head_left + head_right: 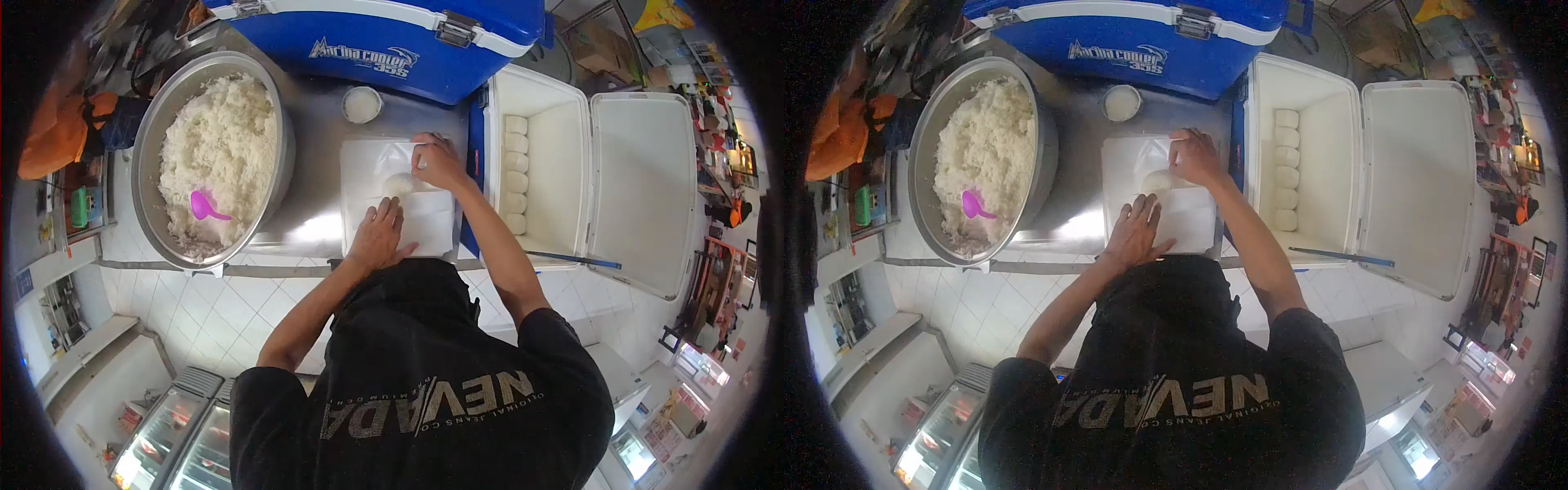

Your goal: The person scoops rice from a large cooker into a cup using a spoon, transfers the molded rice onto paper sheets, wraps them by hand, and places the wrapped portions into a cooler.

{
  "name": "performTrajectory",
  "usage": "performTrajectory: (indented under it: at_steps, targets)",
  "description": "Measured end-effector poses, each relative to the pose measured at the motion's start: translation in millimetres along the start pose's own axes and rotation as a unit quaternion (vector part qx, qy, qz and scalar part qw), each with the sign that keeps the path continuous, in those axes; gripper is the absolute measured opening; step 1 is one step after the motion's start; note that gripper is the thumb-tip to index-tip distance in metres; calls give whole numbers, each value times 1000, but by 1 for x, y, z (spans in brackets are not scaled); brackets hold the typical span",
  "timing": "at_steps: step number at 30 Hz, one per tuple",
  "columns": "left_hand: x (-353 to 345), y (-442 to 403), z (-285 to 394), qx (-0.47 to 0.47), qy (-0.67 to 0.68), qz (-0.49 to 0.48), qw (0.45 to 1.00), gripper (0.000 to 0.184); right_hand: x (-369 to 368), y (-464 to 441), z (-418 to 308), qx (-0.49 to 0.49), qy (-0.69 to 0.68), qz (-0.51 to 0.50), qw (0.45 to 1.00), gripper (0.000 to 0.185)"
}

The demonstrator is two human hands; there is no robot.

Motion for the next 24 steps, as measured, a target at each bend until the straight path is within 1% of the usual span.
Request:
performTrajectory:
  at_steps: [1, 3, 6, 7, 10, 12, 13, 15, 16, 17, 18, 20, 21, 23, 24]
  targets:
    - [-9, 1, -2, 17, -7, 10, 1000, 71, -2, -6, 4, -27, -24, -38, 999, 15]
    - [-12, 0, -2, 11, 4, 12, 1000, 66, 6, -18, -4, -83, -69, -112, 988, 19]
    - [-21, 2, 0, 3, -11, 25, 1000, 59, 7, -28, -7, -90, -104, -68, 988, 23]
    - [-26, 2, -1, 1, -23, 32, 999, 57, 5, -33, -8, -76, -103, -98, 987, 27]
    - [-42, 15, -16, -31, 35, 129, 991, 56, -2, -33, -12, -45, -85, -187, 978, 38]
    - [-8, 7, -23, 77, 47, 173, 981, 54, 0, -30, -16, -30, -48, -238, 970, 44]
    - [4, 5, -27, 131, 53, 194, 971, 54, 8, -28, -19, 9, -1, -160, 987, 42]
    - [-9, 0, -41, 127, 87, 121, 981, 54, 24, -8, -40, 86, 92, -3, 992, 40]
    - [-14, -2, -49, 126, 102, 85, 983, 53, 27, 5, -45, 57, 53, -25, 997, 39]
    - [-7, -3, -53, 135, 113, 88, 980, 45, 43, 21, -64, 29, 12, -48, 998, 39]
    - [-2, -4, -58, 147, 117, 77, 979, 44, 51, 33, -75, 1, -28, -70, 997, 38]
    - [4, -8, -67, 172, 125, 56, 975, 41, 29, 58, -64, -19, -18, -124, 992, 39]
    - [4, -9, -69, 168, 134, 66, 974, 39, 13, 69, -56, -33, -15, -152, 988, 40]
    - [5, -20, -76, 154, 151, 91, 972, 36, -6, 64, -27, -95, -152, -115, 977, 41]
    - [16, -24, -78, 159, 114, 153, 969, 35, -12, 58, -14, -125, -220, -95, 963, 42]
Point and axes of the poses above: each hand's wrist, its own y-axis away from the middle knuckle, its own x-axis out of the back of the hand, z = x × y, the point moved 6 cm from there along -y, towards the middle knuckle, and after that the axes turned 2 degrees about -y, right-handed, at the moved point
